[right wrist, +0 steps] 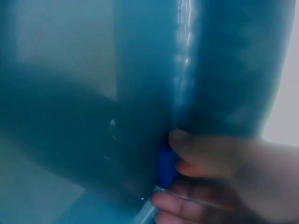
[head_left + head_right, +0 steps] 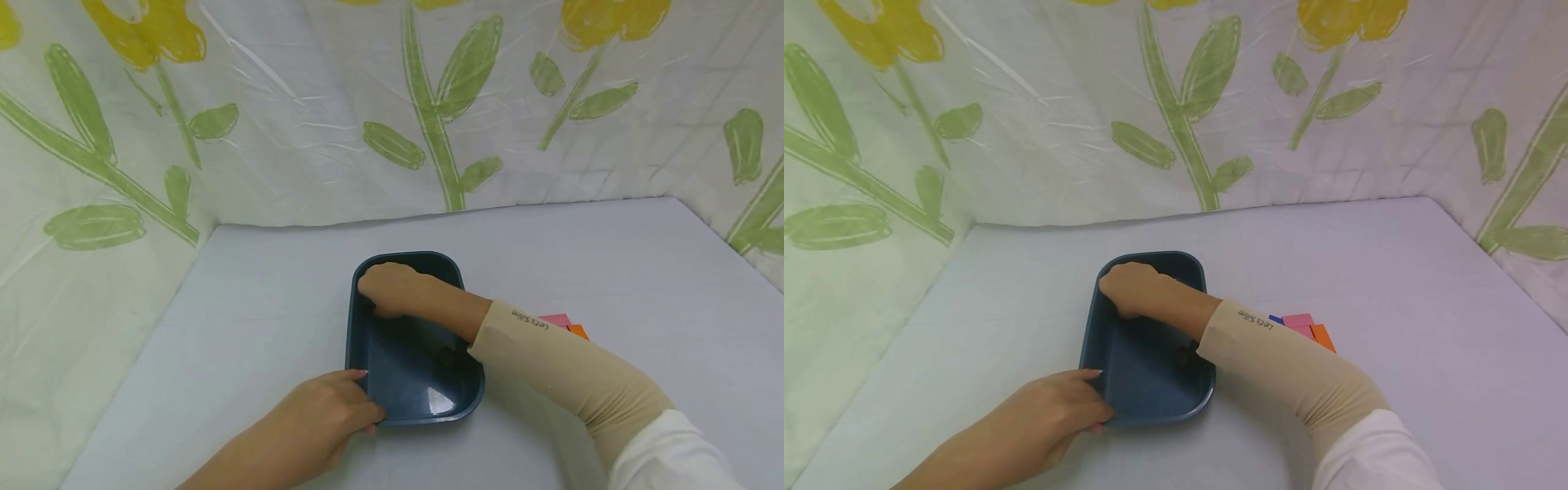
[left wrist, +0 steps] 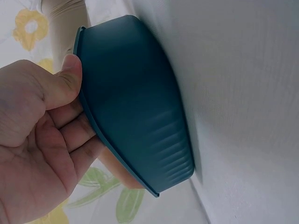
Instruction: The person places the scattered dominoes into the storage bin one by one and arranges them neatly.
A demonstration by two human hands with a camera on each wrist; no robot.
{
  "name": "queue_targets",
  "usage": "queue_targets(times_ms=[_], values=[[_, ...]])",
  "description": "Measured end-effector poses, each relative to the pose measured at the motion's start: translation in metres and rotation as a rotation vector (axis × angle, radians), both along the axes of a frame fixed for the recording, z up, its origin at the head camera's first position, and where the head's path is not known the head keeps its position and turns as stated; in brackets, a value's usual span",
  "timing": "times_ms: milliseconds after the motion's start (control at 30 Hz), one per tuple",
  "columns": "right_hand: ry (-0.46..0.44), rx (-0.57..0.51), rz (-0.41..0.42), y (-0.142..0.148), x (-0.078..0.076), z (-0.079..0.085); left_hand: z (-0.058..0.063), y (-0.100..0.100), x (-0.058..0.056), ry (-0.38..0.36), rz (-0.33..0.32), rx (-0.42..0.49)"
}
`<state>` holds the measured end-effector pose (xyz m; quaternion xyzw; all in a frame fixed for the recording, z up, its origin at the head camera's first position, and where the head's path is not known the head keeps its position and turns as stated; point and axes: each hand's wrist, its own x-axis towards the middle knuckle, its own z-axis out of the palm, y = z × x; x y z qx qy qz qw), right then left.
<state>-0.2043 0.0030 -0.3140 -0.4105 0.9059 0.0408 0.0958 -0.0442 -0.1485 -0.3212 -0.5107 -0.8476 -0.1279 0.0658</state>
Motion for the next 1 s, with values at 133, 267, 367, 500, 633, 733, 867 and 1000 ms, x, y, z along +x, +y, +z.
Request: queue_targets(times_ms=[133, 267, 367, 500, 633, 733, 867, 1000], values=[[0.002, 0.012, 0.006, 0.001, -0.001, 0.002, 0.001, 0.001, 0.0, -0.038, 0.017, -0.026], [0.011, 0.006, 0.02, 0.002, -0.001, 0.006, 0.001, 0.001, 0.0, -0.041, 0.02, -0.035], [-0.003, -0.019, 0.023, 0.006, 0.002, 0.012, 0.001, 0.0, 0.0, -0.032, 0.021, -0.038], [-0.032, -0.073, 0.025, 0.013, 0.011, 0.021, 0.001, 0.001, 0.0, -0.031, 0.025, -0.041], [-0.026, -0.104, 0.043, 0.02, 0.024, 0.03, 0.001, 0.0, 0.0, -0.026, 0.02, -0.036], [-0.018, -0.103, 0.052, 0.025, 0.033, 0.037, 0.0, 0.0, 0.0, -0.008, 0.01, -0.022], [-0.02, -0.103, 0.061, 0.035, 0.045, 0.043, 0.0, 0.0, -0.001, 0.0, 0.003, -0.013], [-0.008, -0.102, 0.065, 0.047, 0.055, 0.049, -0.001, 0.001, -0.001, 0.026, -0.006, -0.001]])
